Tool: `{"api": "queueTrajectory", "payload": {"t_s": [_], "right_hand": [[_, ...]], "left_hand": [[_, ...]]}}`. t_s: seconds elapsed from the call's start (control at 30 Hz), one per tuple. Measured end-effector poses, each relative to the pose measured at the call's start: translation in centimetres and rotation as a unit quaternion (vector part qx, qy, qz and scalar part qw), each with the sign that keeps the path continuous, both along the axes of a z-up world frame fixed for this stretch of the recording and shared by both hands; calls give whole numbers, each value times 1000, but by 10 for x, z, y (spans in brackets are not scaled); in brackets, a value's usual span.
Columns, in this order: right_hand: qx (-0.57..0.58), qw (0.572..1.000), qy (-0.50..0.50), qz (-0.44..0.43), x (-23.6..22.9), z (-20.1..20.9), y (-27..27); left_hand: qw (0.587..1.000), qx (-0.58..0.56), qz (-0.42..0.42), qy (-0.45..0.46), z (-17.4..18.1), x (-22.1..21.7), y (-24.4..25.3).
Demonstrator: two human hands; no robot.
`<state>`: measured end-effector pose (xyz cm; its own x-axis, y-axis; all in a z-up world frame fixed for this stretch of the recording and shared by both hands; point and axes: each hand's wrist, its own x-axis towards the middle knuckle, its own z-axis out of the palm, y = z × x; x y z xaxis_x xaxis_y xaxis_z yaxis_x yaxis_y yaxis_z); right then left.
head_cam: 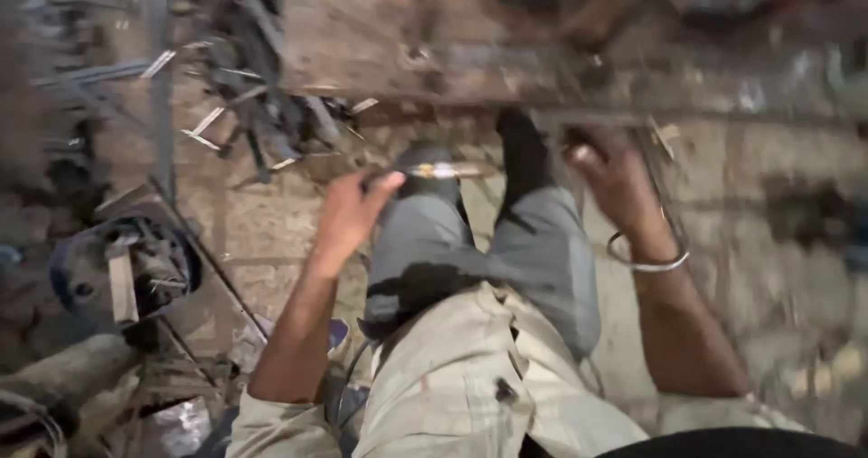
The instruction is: Connecting metal pieces using a welding torch and pliers to assemble a frame.
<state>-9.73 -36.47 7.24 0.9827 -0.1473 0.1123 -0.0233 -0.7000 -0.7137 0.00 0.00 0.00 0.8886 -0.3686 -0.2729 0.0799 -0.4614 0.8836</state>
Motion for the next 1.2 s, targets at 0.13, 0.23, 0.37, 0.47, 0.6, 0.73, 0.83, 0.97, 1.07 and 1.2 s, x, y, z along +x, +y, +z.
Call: {"api": "queueTrajectory", "payload": {"t_s": [0.13, 0.23, 0.37, 0.47, 0.6, 0.73, 0.83, 0.97, 1.07, 1.2], "right_hand": [[173, 975, -11, -142, -42, 14, -55], [245, 936, -58, -244, -81, -8, -88], [-1, 947, 95, -308, -132, -90, -129], [-144, 918, 258, -266, -174, -185, -157], [-94, 871, 412, -251, -195, -232, -149], [-10, 915, 339, -220, -253, -360, -167], [41, 895, 395, -202, -271, -422, -186], [16, 870, 449, -203, -276, -459, -211], [84, 877, 394, -262, -271, -529, -222], [179, 862, 360, -307, -242, -549, -234]], "left_hand": [[998, 33, -44, -8, -34, 16, -4], [990, -41, -86, -103, -38, 24, -9], [993, -91, -64, -49, -46, 38, -18], [995, -63, -64, -40, -43, 45, -22], [993, -89, -73, -28, -28, 44, -38], [995, -76, -64, -20, -6, 28, -70], [991, -92, -73, -58, 8, 13, -95], [983, -72, -107, -134, -4, 16, -103], [986, -57, -114, -109, -16, 15, -110], [986, -8, -158, -57, -41, 23, -118]]}}
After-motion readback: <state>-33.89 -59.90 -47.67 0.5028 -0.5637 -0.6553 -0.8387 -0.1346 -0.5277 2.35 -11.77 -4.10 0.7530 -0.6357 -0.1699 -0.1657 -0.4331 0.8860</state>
